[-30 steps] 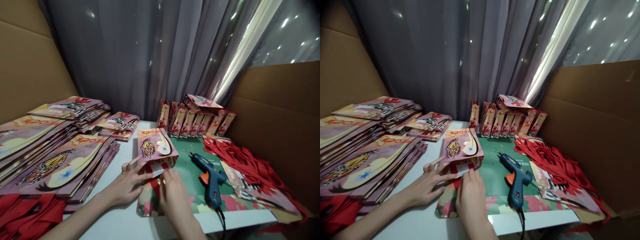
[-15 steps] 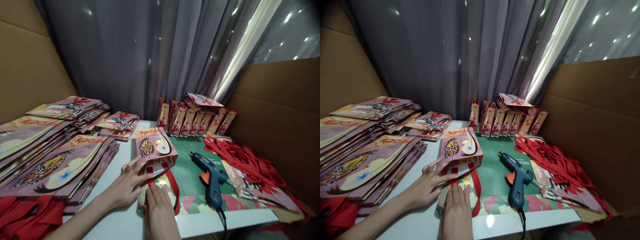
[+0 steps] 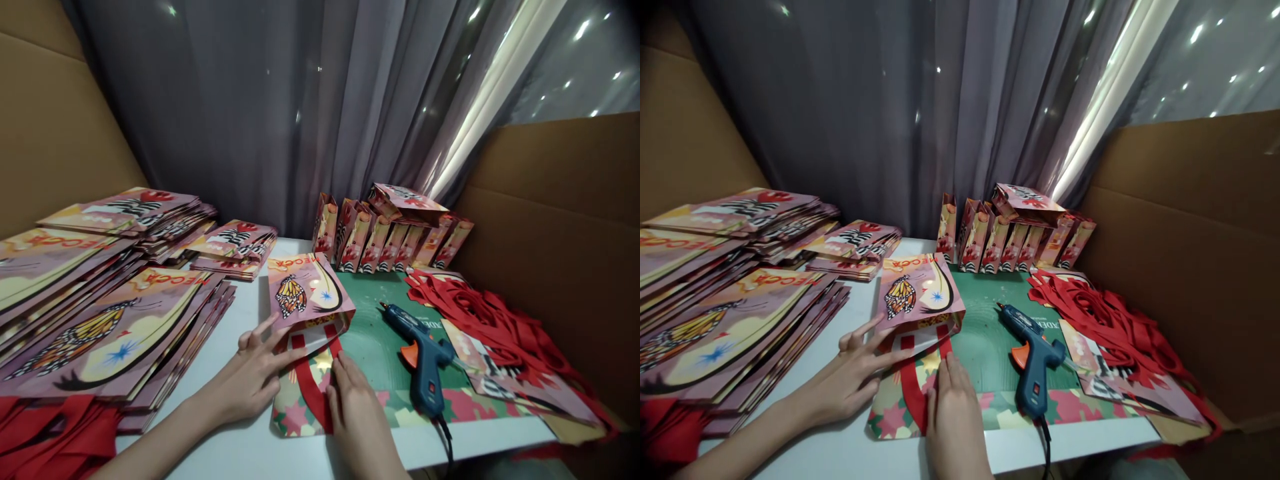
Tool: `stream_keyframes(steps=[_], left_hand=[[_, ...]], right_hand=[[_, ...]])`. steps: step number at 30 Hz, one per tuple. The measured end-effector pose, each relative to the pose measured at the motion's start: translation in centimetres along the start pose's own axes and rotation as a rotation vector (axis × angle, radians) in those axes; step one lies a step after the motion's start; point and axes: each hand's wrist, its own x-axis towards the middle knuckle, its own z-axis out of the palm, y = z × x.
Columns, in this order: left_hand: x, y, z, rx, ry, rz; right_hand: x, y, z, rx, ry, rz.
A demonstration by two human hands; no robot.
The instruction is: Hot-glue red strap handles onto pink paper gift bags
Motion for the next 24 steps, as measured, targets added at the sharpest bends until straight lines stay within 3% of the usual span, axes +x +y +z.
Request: stream_keyframes(steps=[3, 6, 8, 10, 13, 16, 20, 22, 24], left_hand=[[-0.1, -0.1, 0.1, -0.002, -0.01, -0.004], [-0.2, -0.3, 0.4, -0.008, -0.017, -0.002], [-0.2, -0.5, 0.5, -0.015, -0.017, 0.001], [-0.3, -0.6, 0.7, -0.027, -0.014, 0.01], [-0.4, -0.8, 1.1, -0.049, -0.007, 0.023], [-0.5, -1.0, 1.6, -0.059, 0.02, 0.023], [-0.6, -1.2, 1.9, -0.068, 0.037, 0.028], [-0.6, -1.1, 1.7, -0.074, 0.035, 0.027], [-0.5, -0.9, 1.3, -0.074, 0.02, 0.015]], right_hand=[[0.0, 0.7, -1.7, -0.044, 0.089, 0.074], [0.0, 2.9, -4.8, -0.271, 0.257, 0.468], [-0.1, 5.1, -6.5, -0.418, 0.232, 0.7], [-0.2, 7.6, -7.6, -0.38, 0.131, 0.762], [0.3, 10.5, -8.4, -0.169, 0.051, 0.806], [1.0, 11.6, -9.1, 0.216, 0.146, 0.914], [0.4, 9.9, -9.4, 0.712, 0.354, 0.986], [-0.5, 8.3, -9.0, 0.938, 0.442, 0.953], [-1.3, 6.8, -8.7, 1.197, 0.439, 0.874]])
